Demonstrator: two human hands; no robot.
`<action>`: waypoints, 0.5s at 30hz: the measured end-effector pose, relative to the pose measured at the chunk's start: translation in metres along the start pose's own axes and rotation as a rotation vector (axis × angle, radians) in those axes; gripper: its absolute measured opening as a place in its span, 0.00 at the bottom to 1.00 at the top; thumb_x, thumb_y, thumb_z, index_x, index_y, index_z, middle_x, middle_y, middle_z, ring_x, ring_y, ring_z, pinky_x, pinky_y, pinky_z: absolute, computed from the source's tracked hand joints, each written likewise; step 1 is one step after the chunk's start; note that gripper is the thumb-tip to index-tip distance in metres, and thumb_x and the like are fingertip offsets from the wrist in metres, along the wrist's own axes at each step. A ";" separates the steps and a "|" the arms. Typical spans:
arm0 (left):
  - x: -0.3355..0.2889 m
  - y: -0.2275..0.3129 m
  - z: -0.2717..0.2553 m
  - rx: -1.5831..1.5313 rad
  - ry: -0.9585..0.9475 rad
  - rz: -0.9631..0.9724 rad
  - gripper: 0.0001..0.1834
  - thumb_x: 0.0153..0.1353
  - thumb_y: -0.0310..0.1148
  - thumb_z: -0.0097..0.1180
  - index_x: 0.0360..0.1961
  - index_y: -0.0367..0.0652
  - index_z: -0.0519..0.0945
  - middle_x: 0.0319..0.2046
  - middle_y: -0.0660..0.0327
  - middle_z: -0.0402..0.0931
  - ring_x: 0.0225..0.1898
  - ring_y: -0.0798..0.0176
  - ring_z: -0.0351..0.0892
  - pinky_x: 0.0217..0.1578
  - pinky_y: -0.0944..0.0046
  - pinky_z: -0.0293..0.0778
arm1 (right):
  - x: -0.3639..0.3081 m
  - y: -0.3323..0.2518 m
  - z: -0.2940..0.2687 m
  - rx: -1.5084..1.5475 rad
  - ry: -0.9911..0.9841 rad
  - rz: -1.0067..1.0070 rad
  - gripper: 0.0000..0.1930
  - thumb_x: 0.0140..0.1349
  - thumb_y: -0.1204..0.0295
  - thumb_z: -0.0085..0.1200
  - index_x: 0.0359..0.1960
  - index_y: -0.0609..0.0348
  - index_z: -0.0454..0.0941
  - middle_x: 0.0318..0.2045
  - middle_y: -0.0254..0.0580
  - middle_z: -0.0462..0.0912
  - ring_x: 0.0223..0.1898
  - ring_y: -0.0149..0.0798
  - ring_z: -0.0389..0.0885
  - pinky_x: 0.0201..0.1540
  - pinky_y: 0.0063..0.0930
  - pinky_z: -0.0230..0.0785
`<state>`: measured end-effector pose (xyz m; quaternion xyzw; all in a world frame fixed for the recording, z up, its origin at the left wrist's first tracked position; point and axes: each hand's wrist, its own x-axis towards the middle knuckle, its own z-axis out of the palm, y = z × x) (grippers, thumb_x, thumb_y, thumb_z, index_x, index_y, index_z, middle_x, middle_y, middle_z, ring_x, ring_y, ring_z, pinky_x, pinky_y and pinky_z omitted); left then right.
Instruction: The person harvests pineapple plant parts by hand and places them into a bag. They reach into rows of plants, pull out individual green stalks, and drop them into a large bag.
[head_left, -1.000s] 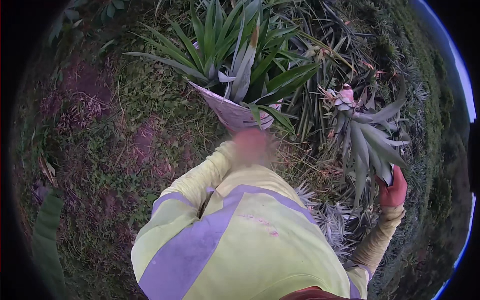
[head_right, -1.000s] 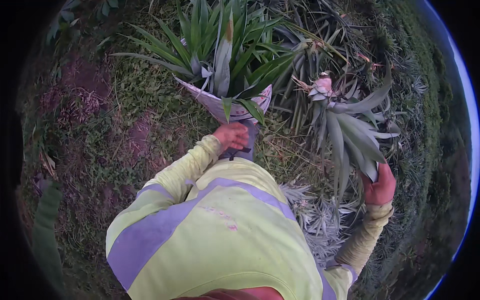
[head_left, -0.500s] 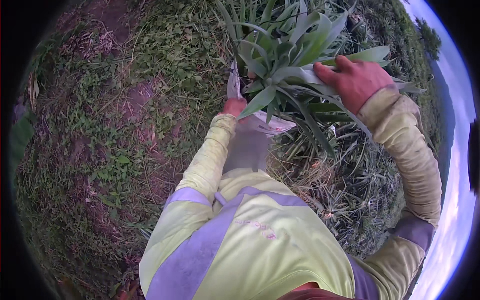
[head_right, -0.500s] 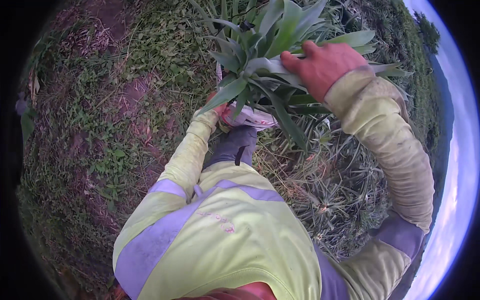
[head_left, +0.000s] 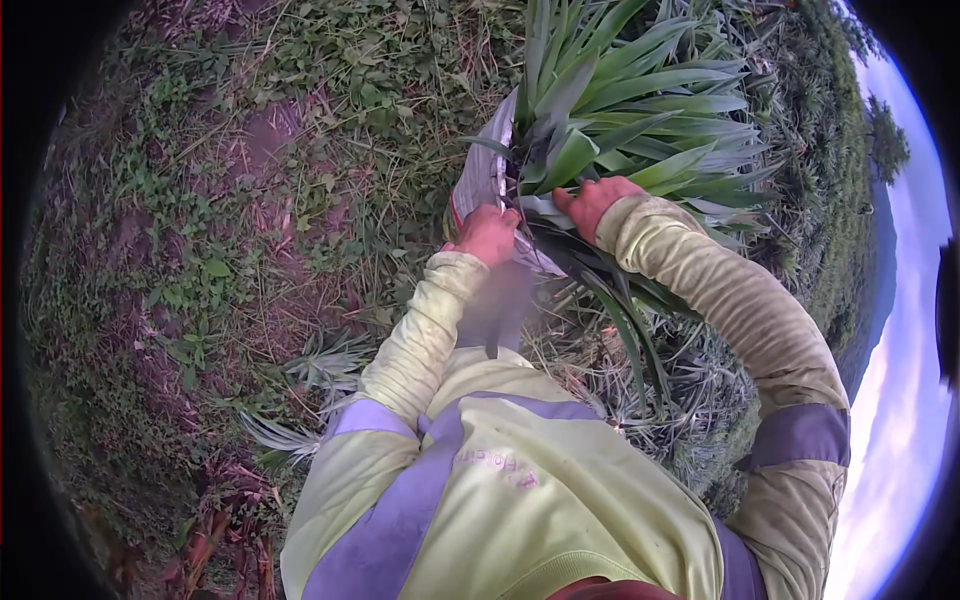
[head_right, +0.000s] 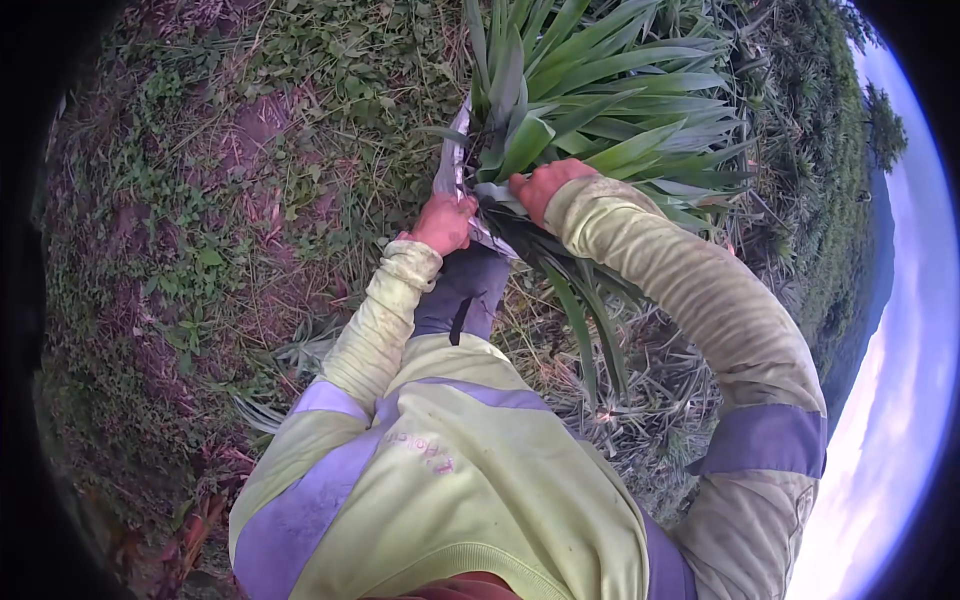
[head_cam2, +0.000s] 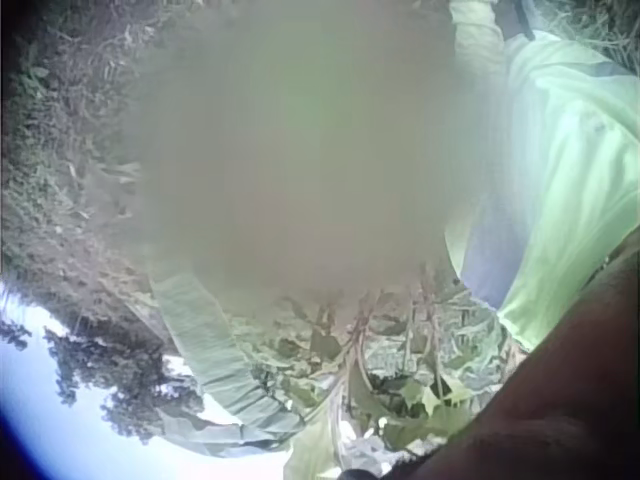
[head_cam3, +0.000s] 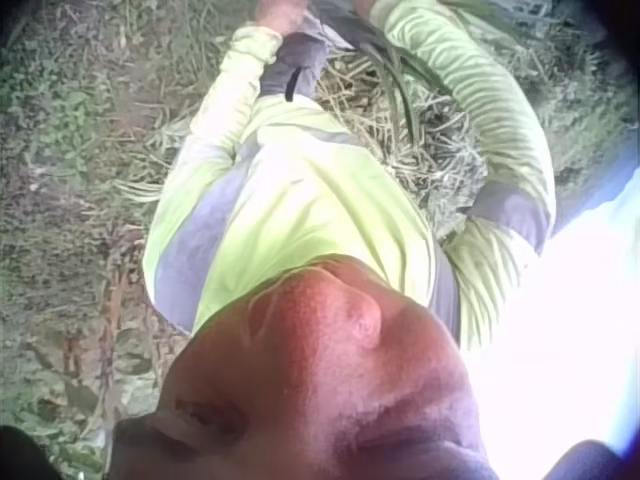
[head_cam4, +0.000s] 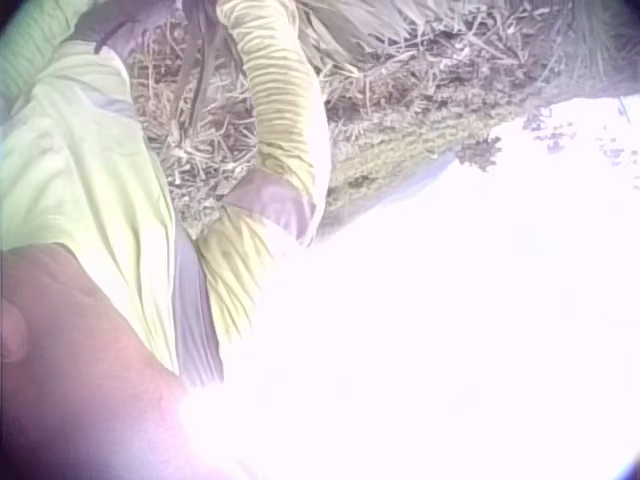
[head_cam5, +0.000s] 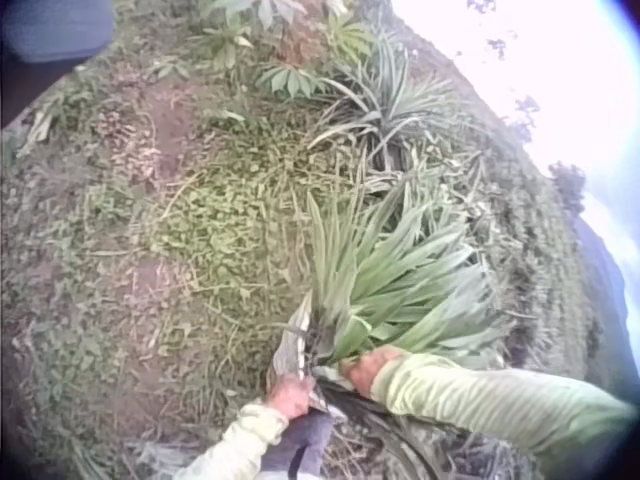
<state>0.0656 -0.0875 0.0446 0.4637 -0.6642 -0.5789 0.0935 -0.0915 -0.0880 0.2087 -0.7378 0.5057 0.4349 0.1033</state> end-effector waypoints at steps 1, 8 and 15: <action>0.001 0.004 -0.003 0.048 -0.003 0.052 0.15 0.60 0.36 0.45 0.33 0.36 0.79 0.29 0.40 0.77 0.33 0.39 0.78 0.36 0.46 0.73 | 0.008 0.001 0.003 0.036 0.017 -0.003 0.21 0.62 0.69 0.39 0.58 0.47 0.67 0.37 0.51 0.82 0.39 0.50 0.83 0.43 0.44 0.75; 0.030 -0.004 -0.008 0.358 0.109 0.354 0.15 0.60 0.35 0.43 0.28 0.36 0.78 0.24 0.39 0.75 0.28 0.39 0.77 0.30 0.44 0.72 | 0.077 0.005 0.017 0.107 0.176 -0.071 0.15 0.62 0.67 0.41 0.47 0.54 0.75 0.31 0.47 0.83 0.37 0.48 0.84 0.37 0.41 0.76; 0.046 -0.005 -0.013 0.463 0.131 0.549 0.11 0.55 0.34 0.49 0.25 0.38 0.77 0.20 0.48 0.75 0.23 0.43 0.76 0.25 0.49 0.71 | 0.117 0.001 0.024 0.259 0.253 -0.072 0.11 0.54 0.66 0.49 0.34 0.52 0.82 0.31 0.44 0.84 0.36 0.46 0.84 0.40 0.40 0.76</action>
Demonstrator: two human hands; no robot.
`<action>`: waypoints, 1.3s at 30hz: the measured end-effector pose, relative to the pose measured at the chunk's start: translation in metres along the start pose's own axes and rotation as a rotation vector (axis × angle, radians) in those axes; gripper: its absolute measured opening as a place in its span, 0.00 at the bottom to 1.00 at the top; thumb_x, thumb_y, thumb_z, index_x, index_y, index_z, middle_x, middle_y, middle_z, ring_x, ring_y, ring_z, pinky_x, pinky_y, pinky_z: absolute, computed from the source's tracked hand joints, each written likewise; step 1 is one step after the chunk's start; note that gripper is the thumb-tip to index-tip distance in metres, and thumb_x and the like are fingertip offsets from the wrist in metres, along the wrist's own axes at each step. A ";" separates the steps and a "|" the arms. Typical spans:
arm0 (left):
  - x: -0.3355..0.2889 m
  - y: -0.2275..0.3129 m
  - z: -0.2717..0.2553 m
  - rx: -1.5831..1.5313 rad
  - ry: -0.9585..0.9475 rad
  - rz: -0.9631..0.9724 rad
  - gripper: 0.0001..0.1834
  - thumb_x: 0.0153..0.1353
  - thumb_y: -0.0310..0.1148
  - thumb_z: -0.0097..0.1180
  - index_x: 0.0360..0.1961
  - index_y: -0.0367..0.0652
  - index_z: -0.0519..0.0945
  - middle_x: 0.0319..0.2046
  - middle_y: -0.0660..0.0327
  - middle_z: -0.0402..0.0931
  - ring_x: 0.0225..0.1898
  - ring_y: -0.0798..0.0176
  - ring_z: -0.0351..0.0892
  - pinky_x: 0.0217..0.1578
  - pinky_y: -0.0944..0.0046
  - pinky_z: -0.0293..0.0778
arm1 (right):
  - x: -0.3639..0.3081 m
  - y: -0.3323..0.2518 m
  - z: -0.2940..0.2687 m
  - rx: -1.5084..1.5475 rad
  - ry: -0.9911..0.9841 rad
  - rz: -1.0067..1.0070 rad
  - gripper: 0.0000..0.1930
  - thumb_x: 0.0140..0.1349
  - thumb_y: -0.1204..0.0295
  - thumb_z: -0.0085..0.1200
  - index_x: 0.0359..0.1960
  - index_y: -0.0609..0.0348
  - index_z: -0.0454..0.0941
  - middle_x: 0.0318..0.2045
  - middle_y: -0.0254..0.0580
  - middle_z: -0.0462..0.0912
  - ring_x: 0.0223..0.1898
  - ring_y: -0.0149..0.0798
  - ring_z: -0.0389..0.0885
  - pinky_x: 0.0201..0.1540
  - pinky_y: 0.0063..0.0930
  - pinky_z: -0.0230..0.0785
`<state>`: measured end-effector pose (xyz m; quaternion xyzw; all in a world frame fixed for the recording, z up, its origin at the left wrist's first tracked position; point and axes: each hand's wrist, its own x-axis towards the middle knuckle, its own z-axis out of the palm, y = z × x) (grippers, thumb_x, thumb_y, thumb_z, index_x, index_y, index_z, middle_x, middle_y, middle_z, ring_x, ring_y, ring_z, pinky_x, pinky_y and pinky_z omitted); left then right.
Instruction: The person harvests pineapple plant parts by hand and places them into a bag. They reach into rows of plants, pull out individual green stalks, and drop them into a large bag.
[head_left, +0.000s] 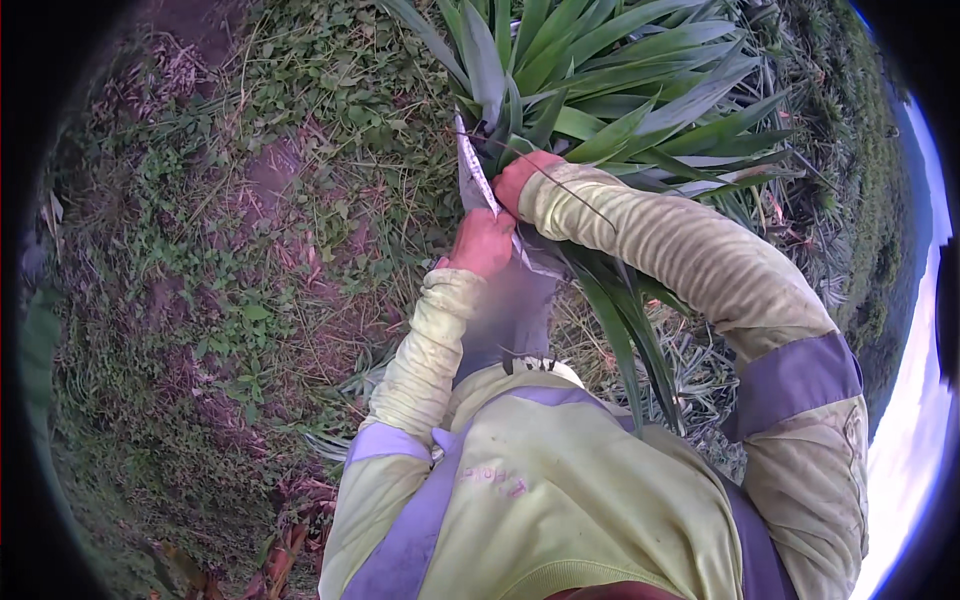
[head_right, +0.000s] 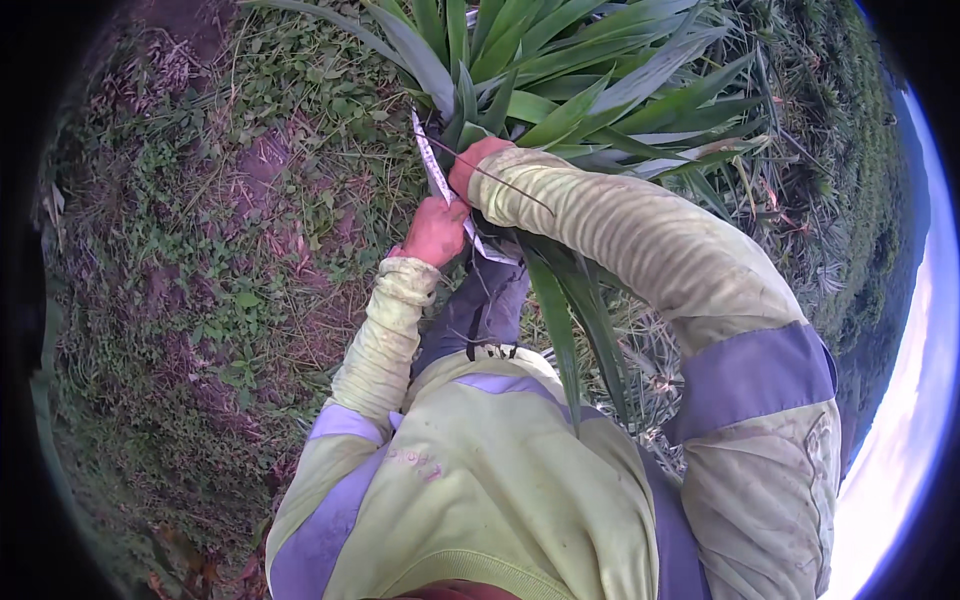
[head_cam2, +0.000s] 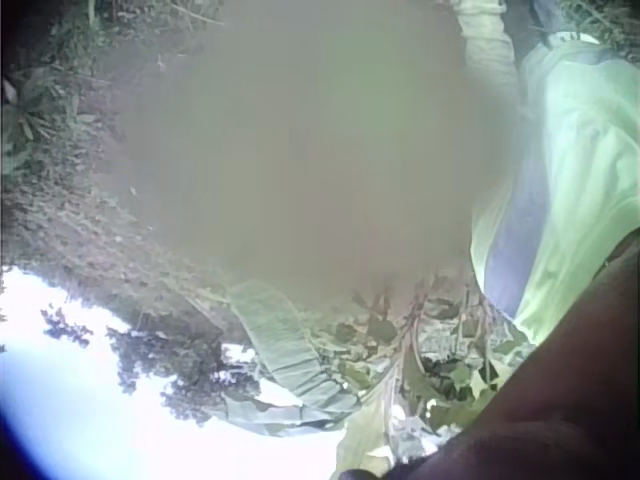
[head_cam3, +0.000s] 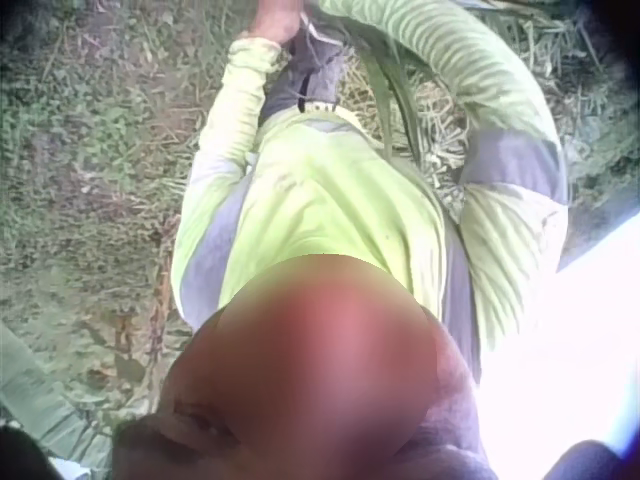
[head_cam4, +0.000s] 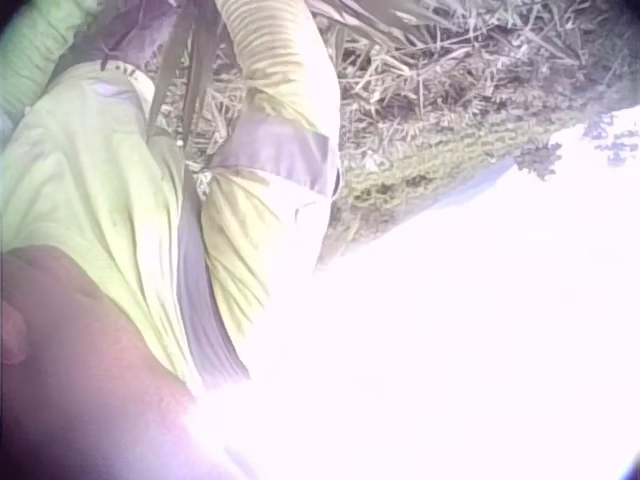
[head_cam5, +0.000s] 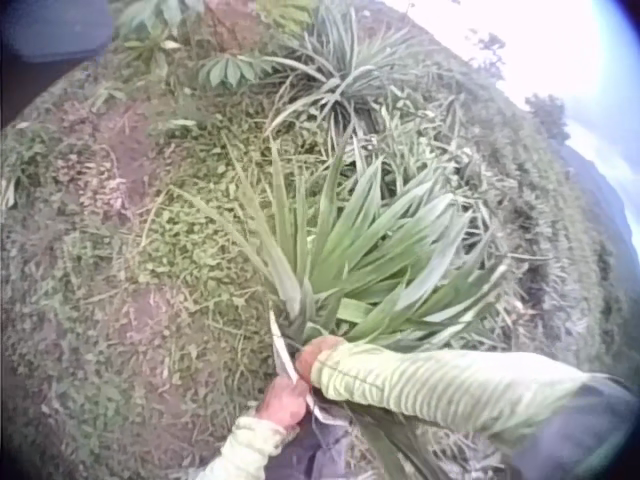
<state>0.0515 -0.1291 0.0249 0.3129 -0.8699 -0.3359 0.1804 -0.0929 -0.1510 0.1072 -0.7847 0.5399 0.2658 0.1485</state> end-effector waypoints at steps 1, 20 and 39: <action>-0.003 -0.007 0.005 0.073 0.046 0.074 0.09 0.51 0.34 0.53 0.26 0.39 0.77 0.18 0.53 0.74 0.21 0.48 0.75 0.22 0.54 0.70 | -0.002 0.002 -0.007 -0.037 0.042 -0.037 0.11 0.54 0.67 0.49 0.35 0.53 0.82 0.30 0.44 0.84 0.36 0.47 0.84 0.40 0.40 0.76; -0.053 0.014 0.056 -0.345 -0.845 -0.401 0.19 0.62 0.39 0.56 0.46 0.34 0.72 0.37 0.59 0.76 0.37 0.63 0.76 0.38 0.65 0.74 | -0.362 -0.050 0.226 1.238 1.197 1.374 0.22 0.62 0.60 0.50 0.56 0.55 0.68 0.42 0.45 0.77 0.42 0.47 0.79 0.45 0.38 0.71; -0.082 -0.007 0.202 0.560 -1.491 -0.183 0.15 0.61 0.40 0.57 0.44 0.42 0.75 0.26 0.63 0.75 0.21 0.70 0.76 0.19 0.71 0.70 | -0.032 -0.537 0.639 1.981 -0.195 1.343 0.19 0.46 0.68 0.61 0.44 0.50 0.81 0.41 0.41 0.83 0.39 0.46 0.83 0.39 0.39 0.76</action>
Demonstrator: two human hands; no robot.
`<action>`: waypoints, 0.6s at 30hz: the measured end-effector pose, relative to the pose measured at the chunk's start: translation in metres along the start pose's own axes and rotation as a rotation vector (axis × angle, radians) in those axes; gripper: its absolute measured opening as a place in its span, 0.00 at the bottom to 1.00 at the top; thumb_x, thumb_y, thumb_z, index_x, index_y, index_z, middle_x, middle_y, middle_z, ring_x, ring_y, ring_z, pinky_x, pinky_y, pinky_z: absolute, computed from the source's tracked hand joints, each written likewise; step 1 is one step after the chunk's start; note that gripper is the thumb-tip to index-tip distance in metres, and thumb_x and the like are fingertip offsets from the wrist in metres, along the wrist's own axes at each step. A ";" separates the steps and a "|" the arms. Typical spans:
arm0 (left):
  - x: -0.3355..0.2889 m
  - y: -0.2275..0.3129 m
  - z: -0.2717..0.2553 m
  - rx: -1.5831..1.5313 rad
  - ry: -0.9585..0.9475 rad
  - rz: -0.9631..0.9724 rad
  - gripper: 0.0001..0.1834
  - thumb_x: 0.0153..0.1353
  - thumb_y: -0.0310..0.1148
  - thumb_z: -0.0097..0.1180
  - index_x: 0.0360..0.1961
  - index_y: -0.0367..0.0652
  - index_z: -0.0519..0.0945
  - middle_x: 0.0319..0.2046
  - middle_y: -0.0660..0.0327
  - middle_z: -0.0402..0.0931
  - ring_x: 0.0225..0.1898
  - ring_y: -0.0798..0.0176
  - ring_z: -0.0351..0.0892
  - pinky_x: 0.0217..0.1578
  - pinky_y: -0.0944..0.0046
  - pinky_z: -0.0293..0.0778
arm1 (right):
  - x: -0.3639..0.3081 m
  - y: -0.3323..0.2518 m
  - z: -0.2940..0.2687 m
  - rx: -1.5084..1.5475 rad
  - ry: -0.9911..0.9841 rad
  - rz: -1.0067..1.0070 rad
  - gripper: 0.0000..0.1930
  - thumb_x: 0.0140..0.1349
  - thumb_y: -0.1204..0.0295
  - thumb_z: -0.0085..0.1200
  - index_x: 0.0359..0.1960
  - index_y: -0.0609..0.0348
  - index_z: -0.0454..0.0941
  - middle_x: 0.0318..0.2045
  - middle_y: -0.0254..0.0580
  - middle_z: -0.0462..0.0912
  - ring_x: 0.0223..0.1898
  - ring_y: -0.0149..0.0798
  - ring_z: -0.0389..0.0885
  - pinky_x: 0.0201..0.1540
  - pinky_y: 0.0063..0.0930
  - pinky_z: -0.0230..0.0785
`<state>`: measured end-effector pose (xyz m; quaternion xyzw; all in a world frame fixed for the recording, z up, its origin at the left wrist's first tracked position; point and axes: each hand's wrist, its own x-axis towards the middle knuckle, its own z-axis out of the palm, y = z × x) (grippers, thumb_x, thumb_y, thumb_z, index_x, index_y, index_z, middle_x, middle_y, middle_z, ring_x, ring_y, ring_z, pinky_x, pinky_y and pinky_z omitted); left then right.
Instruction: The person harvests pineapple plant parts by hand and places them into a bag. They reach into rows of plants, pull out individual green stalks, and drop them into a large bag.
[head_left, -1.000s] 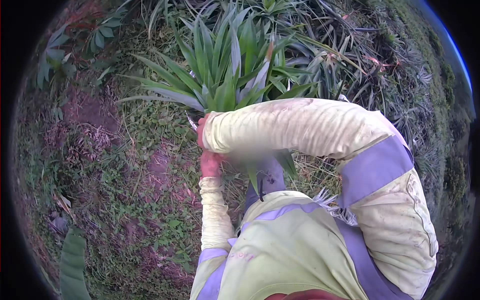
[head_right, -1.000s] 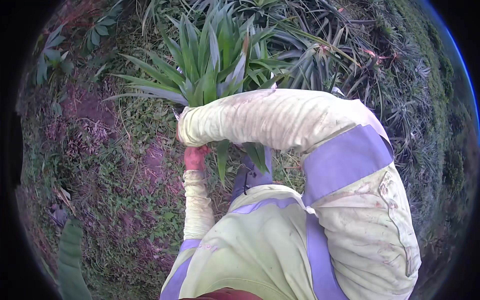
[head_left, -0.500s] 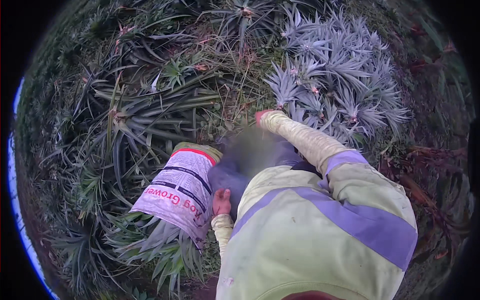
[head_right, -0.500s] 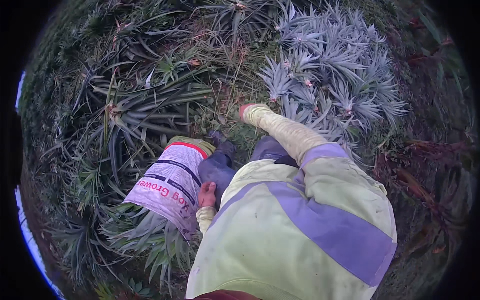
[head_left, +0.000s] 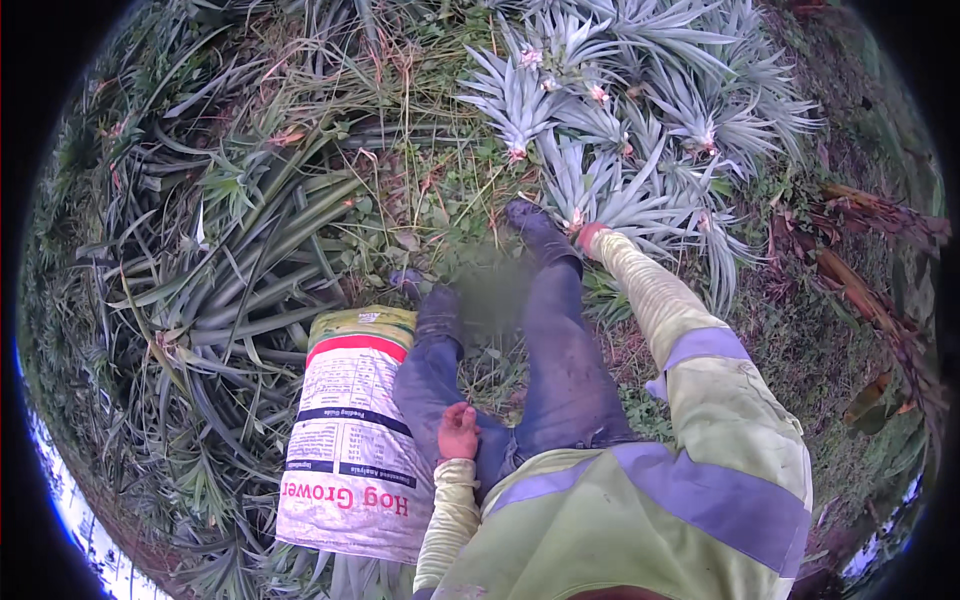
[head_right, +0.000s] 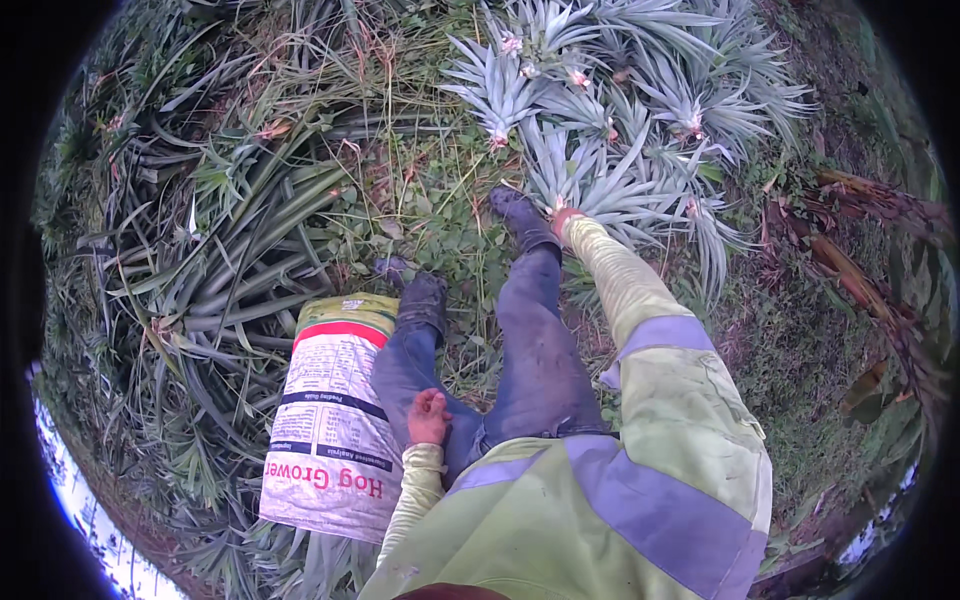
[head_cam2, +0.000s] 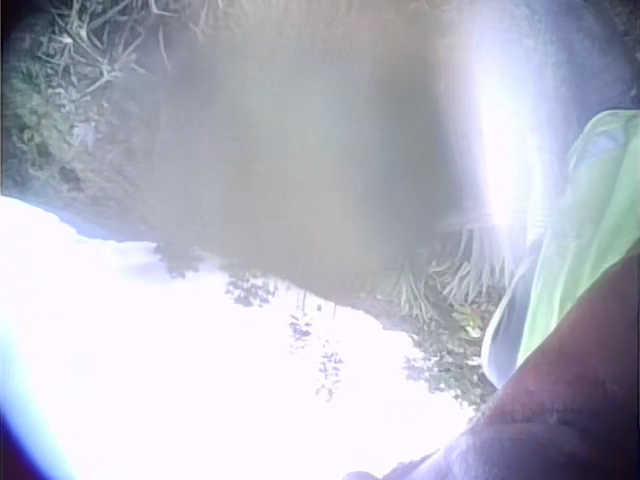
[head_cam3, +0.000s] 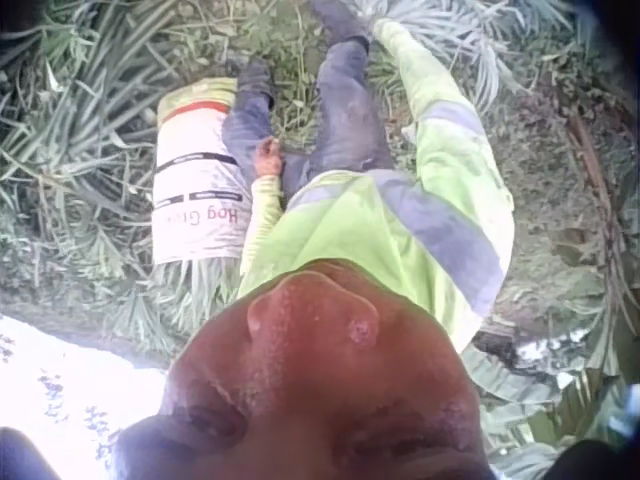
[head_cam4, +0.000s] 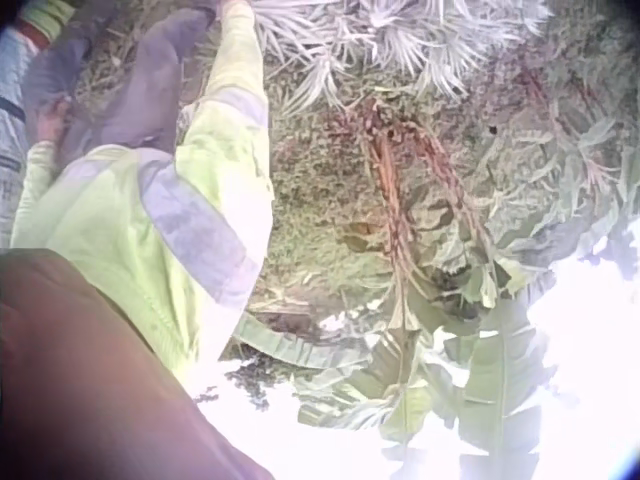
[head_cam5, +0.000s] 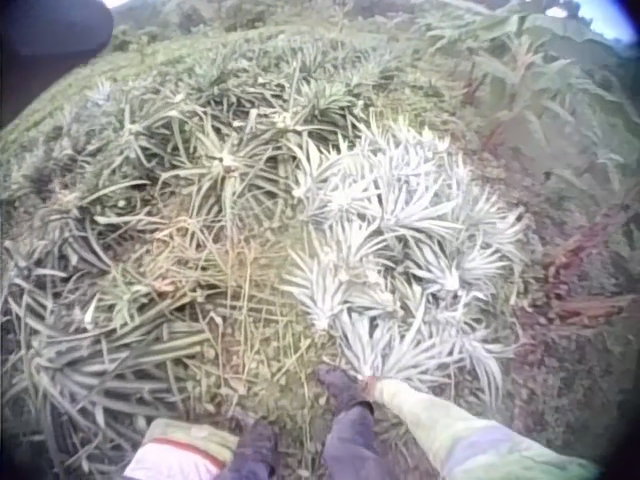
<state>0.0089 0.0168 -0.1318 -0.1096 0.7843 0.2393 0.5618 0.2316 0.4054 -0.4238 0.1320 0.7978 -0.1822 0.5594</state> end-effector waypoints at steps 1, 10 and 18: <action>0.009 0.003 0.012 -0.075 -0.051 0.024 0.16 0.61 0.39 0.57 0.45 0.41 0.74 0.26 0.62 0.75 0.19 0.69 0.76 0.17 0.71 0.70 | 0.025 0.032 0.032 -0.011 0.100 0.139 0.18 0.46 0.67 0.61 0.43 0.50 0.81 0.38 0.39 0.84 0.37 0.45 0.83 0.38 0.40 0.76; 0.006 0.011 -0.013 -0.373 0.018 -0.286 0.22 0.62 0.39 0.56 0.52 0.39 0.67 0.29 0.55 0.76 0.19 0.62 0.79 0.10 0.70 0.70 | 0.233 0.034 -0.114 0.654 0.423 0.490 0.19 0.60 0.68 0.44 0.54 0.48 0.70 0.58 0.46 0.70 0.57 0.53 0.70 0.58 0.43 0.64; -0.006 -0.034 -0.009 -0.486 0.050 -0.125 0.16 0.60 0.27 0.58 0.47 0.33 0.71 0.22 0.59 0.77 0.23 0.69 0.76 0.26 0.70 0.73 | 0.331 0.065 -0.143 0.339 0.217 0.663 0.21 0.62 0.66 0.40 0.59 0.48 0.66 0.63 0.39 0.64 0.63 0.50 0.64 0.62 0.47 0.59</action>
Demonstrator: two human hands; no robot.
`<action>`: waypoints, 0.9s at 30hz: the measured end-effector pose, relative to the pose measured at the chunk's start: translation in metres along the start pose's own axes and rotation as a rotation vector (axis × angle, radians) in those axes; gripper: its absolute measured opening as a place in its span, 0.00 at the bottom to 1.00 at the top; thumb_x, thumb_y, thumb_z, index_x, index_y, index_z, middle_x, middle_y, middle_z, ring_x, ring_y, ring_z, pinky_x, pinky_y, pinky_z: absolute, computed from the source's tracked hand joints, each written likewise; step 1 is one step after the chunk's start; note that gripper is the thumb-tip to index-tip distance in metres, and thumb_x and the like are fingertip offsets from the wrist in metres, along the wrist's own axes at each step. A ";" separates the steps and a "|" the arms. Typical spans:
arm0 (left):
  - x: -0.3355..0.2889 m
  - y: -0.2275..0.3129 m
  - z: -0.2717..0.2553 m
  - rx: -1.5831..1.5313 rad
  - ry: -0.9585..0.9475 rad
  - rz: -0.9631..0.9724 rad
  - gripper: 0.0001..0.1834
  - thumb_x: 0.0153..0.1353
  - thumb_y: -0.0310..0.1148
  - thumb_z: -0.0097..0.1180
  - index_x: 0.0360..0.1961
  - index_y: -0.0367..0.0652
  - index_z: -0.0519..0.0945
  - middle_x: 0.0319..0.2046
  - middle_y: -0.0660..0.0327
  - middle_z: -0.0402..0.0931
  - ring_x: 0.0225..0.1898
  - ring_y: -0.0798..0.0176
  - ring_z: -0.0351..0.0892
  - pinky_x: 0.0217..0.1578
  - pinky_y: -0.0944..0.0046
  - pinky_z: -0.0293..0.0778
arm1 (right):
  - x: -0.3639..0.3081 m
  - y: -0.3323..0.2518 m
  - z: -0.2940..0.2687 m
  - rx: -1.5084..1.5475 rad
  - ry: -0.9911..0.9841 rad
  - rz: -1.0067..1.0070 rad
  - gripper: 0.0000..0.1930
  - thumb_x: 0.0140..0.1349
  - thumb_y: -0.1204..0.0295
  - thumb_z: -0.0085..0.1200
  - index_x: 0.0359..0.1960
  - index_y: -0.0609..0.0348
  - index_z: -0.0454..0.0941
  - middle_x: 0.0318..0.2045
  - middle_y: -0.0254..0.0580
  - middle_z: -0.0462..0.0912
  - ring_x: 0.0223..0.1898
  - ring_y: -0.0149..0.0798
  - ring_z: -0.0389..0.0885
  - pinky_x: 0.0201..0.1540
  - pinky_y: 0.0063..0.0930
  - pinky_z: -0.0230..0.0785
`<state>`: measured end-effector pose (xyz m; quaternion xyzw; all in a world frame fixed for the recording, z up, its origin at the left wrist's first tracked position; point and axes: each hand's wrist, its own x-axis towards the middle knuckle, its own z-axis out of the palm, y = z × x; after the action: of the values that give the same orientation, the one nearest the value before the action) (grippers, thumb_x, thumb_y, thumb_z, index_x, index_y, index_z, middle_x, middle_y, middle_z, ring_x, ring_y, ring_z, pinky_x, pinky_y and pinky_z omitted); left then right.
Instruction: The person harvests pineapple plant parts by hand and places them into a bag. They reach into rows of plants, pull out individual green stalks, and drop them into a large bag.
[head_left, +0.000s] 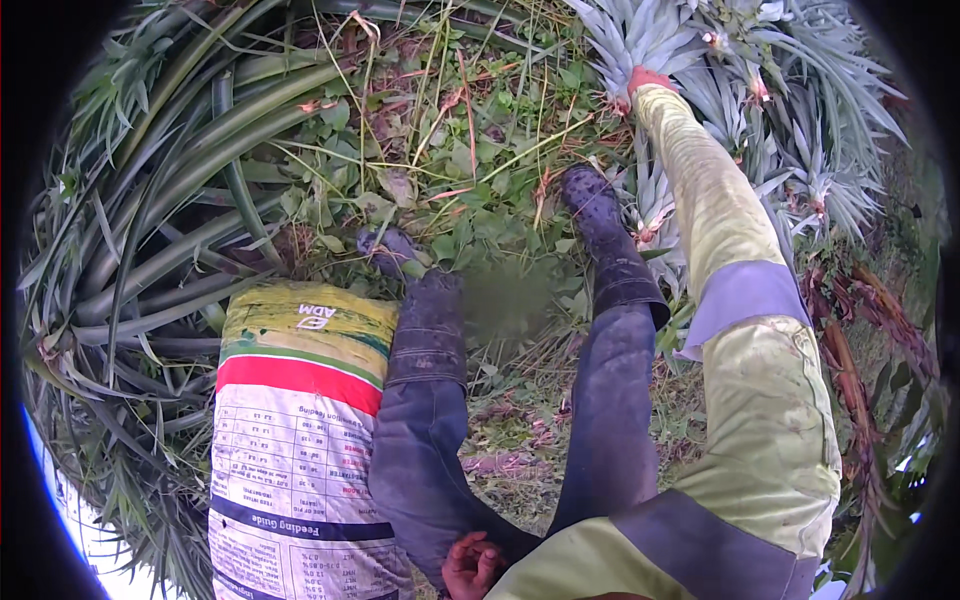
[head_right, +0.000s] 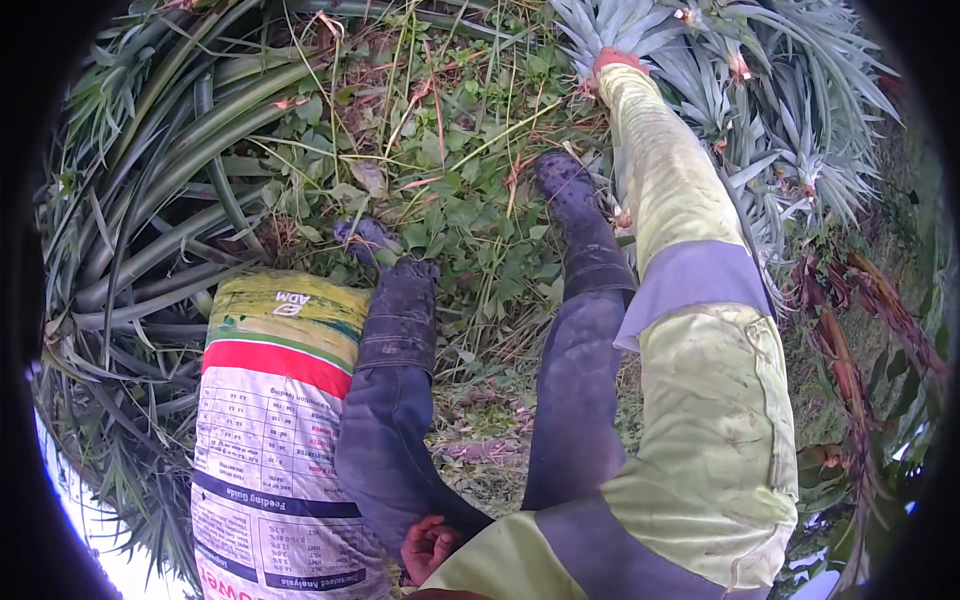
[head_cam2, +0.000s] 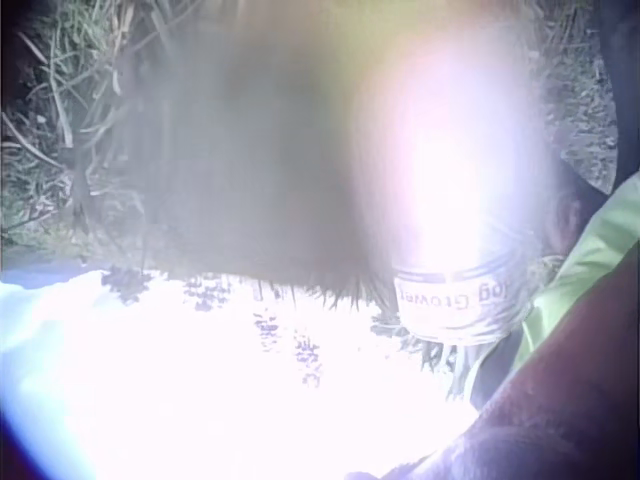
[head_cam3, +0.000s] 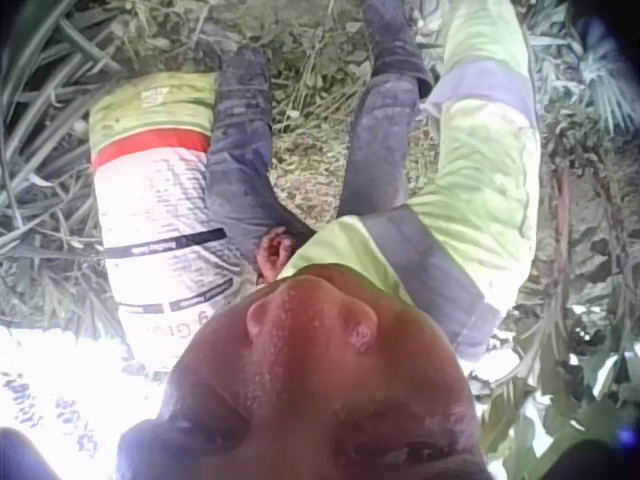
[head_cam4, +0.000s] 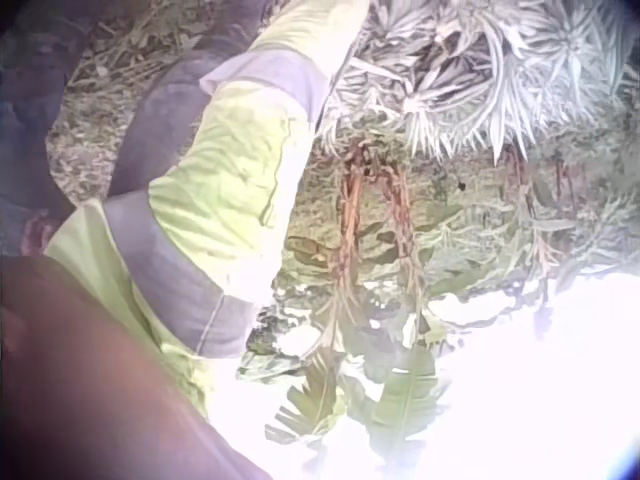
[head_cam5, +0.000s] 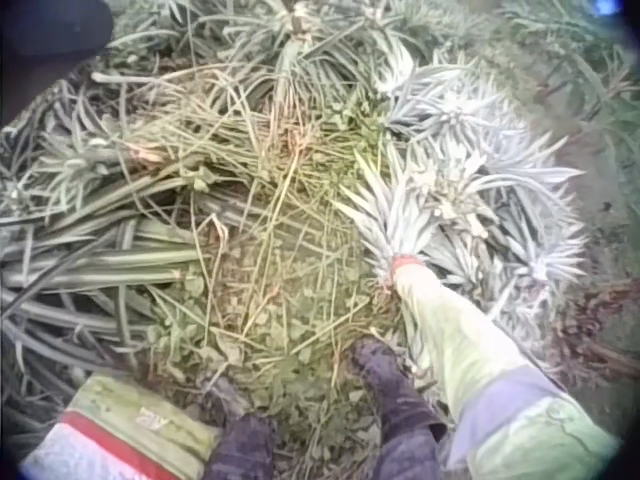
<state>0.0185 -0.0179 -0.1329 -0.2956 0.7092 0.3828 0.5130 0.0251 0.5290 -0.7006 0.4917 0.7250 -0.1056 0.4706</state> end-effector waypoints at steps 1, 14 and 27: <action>-0.007 -0.005 0.000 -0.023 0.093 -0.014 0.15 0.60 0.25 0.57 0.46 0.33 0.72 0.23 0.60 0.77 0.25 0.71 0.76 0.28 0.71 0.72 | -0.007 -0.012 0.005 -0.036 0.027 -0.063 0.20 0.62 0.66 0.40 0.57 0.48 0.69 0.63 0.40 0.65 0.63 0.50 0.64 0.62 0.48 0.59; 0.007 0.004 0.021 0.072 0.068 -0.037 0.18 0.60 0.31 0.59 0.49 0.37 0.71 0.29 0.60 0.78 0.23 0.70 0.77 0.24 0.73 0.70 | -0.083 0.034 -0.060 -0.171 0.190 -0.309 0.14 0.59 0.68 0.44 0.45 0.51 0.76 0.46 0.46 0.80 0.49 0.48 0.78 0.53 0.43 0.67; 0.016 0.215 0.115 0.718 0.077 1.343 0.72 0.26 0.49 0.78 0.67 0.33 0.43 0.65 0.42 0.49 0.68 0.41 0.47 0.65 0.49 0.49 | -0.557 0.110 -0.296 0.538 0.431 -1.213 0.05 0.54 0.71 0.55 0.28 0.58 0.74 0.26 0.39 0.76 0.34 0.47 0.73 0.44 0.38 0.61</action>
<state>-0.1030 0.1934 -0.1173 0.3710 0.8351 0.3480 0.2093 -0.0153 0.4238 -0.0703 0.1093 0.8976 -0.4256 0.0360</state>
